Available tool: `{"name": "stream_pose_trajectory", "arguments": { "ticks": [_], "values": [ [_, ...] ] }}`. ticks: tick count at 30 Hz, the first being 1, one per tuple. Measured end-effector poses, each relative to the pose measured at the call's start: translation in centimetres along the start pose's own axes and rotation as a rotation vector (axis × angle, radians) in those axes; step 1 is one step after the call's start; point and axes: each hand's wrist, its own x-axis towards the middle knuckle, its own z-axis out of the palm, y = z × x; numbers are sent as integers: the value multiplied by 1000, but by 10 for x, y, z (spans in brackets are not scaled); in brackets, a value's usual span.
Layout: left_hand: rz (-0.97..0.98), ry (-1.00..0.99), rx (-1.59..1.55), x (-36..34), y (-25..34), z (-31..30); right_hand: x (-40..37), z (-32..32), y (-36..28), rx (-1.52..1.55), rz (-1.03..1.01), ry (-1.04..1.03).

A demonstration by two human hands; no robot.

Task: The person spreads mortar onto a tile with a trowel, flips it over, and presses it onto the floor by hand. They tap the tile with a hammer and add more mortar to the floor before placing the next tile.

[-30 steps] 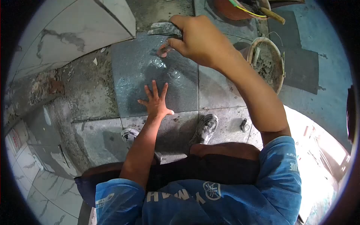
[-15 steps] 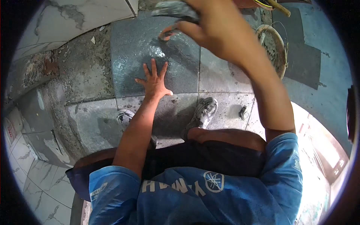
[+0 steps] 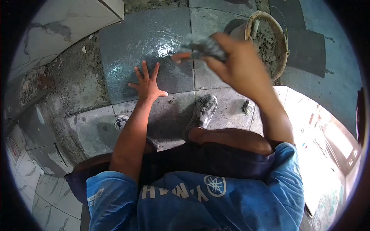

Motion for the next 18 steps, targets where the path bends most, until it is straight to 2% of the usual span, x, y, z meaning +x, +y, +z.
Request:
{"name": "stream_pose_trajectory", "arguments": {
  "ticks": [5,7,11,14,17,18],
  "values": [
    [-7,-11,13,1,2,-2,-7,-5,6,26,77,-93],
    [-9,-9,0,0,1,0,-14,-6,4,65,16,8],
    [-20,20,-5,2,2,-5,-6,9,13,42,69,-69],
    [-12,36,-18,-10,6,-8,-2,-4,0,29,28,-19],
    [-74,212,-151,-24,-6,15,11,0,-11,50,-26,80],
    [-109,369,-233,-28,-12,42,17,0,-18,53,-60,56]
  ]
}}
